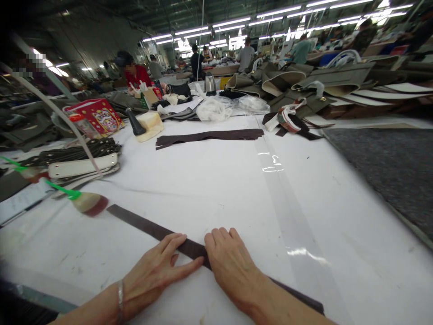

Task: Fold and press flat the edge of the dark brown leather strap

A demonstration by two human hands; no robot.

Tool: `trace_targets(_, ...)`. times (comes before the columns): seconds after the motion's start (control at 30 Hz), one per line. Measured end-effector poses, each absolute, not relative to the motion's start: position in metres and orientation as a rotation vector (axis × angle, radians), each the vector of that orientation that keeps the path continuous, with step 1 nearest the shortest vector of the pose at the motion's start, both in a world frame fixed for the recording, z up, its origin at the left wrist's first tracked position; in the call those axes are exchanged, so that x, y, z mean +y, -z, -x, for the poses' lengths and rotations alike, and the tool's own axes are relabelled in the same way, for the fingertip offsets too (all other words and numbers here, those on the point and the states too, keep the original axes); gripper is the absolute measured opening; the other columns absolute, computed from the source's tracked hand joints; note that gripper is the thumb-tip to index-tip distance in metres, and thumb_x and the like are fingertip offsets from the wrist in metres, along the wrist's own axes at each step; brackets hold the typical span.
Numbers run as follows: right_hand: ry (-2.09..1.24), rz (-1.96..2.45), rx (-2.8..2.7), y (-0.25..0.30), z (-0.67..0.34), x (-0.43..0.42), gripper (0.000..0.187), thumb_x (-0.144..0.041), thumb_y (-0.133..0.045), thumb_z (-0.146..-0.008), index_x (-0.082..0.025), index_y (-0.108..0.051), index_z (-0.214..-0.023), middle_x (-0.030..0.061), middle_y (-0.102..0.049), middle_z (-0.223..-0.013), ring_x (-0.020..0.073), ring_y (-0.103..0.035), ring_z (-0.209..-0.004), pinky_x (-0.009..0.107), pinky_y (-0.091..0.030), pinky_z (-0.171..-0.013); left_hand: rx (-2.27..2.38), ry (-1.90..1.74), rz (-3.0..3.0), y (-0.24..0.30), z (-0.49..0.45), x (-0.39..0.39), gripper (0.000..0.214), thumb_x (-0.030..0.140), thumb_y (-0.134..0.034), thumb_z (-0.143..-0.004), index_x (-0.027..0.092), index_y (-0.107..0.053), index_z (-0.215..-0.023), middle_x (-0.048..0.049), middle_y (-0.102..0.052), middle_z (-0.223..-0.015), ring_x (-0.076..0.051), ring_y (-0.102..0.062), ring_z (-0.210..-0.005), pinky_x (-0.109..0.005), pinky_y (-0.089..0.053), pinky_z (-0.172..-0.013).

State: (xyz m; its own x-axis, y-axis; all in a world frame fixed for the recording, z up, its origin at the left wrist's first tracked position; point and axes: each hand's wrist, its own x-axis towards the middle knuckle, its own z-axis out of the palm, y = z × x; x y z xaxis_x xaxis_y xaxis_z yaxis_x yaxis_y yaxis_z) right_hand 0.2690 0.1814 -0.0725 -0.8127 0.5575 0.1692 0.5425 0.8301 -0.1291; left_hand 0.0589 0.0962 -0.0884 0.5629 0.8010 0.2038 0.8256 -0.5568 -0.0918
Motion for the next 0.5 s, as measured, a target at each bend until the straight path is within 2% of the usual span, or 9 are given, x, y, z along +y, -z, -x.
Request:
trace_targets(0.1, -0.519, 1.198, -2.734, 0.066, -0.268, 0.181, 0.019, -0.002, -0.039, -0.087, -0.019, -0.045, -0.082, 0.0033, -0.054, -0.078, 0.0241, -0.048, -0.07, 0.038, -0.033, -0.066, -1.375, 0.175, 2.626, 0.088, -0.058, 0.095, 0.081, -0.001, -0.054, -0.078, 0.037, -0.024, -0.142, -0.0183, -0.031, -0.131, -0.032, -0.043, -0.119, -0.044, -0.054, -0.089)
trace_targets(0.2, -0.736, 1.141, -2.714, 0.057, -0.272, 0.182, 0.012, -0.009, -0.042, -0.093, -0.019, -0.047, -0.088, 0.0025, -0.056, -0.083, 0.0238, -0.05, -0.075, 0.039, -0.036, -0.071, -1.369, 0.17, 2.626, 0.088, -0.059, 0.094, 0.081, 0.0, -0.054, -0.078, 0.038, -0.024, -0.142, -0.0177, -0.032, -0.131, -0.031, -0.043, -0.119, -0.044, -0.053, -0.09)
trace_targets(0.23, -0.771, 1.079, -2.716, 0.055, -0.273, 0.182, 0.005, -0.014, -0.048, -0.093, -0.019, -0.048, -0.093, 0.0027, -0.057, -0.087, 0.0242, -0.051, -0.079, 0.041, -0.037, -0.074, -1.369, 0.168, 2.625, 0.087, -0.059, 0.094, 0.08, 0.0, -0.054, -0.078, 0.037, -0.024, -0.142, -0.0171, -0.033, -0.13, -0.031, -0.044, -0.119, -0.043, -0.053, -0.09)
trace_targets(0.3, -0.766, 0.987, -2.73, 0.054, -0.274, 0.181, 0.012, -0.019, -0.055, -0.092, -0.019, -0.049, -0.102, 0.0045, -0.058, -0.096, 0.0259, -0.053, -0.088, 0.045, -0.039, -0.081, -1.364, 0.17, 2.612, 0.087, -0.059, 0.093, 0.077, 0.0, -0.053, -0.078, 0.034, -0.027, -0.142, -0.017, -0.035, -0.13, -0.03, -0.044, -0.119, -0.042, -0.054, -0.09)
trace_targets(0.4, -0.715, 0.99, -2.764, 0.058, -0.273, 0.179, 0.015, -0.009, -0.053, -0.089, -0.016, -0.051, -0.102, 0.0074, -0.059, -0.1, 0.0271, -0.053, -0.093, 0.049, -0.04, -0.086, -1.311, 0.222, 2.556, 0.085, -0.059, 0.094, 0.063, -0.001, -0.051, -0.078, 0.025, -0.041, -0.135, -0.0179, -0.041, -0.128, -0.03, -0.045, -0.118, -0.04, -0.055, -0.088)
trace_targets(0.5, -0.757, 1.023, -2.747, 0.062, -0.273, 0.178, 0.017, -0.004, -0.052, -0.088, -0.017, -0.052, -0.098, 0.006, -0.059, -0.099, 0.0262, -0.054, -0.092, 0.05, -0.041, -0.087, -1.261, 0.26, 2.497, 0.082, -0.06, 0.095, 0.05, -0.001, -0.05, -0.079, 0.018, -0.05, -0.125, -0.0177, -0.047, -0.123, -0.028, -0.049, -0.114, -0.04, -0.056, -0.087)
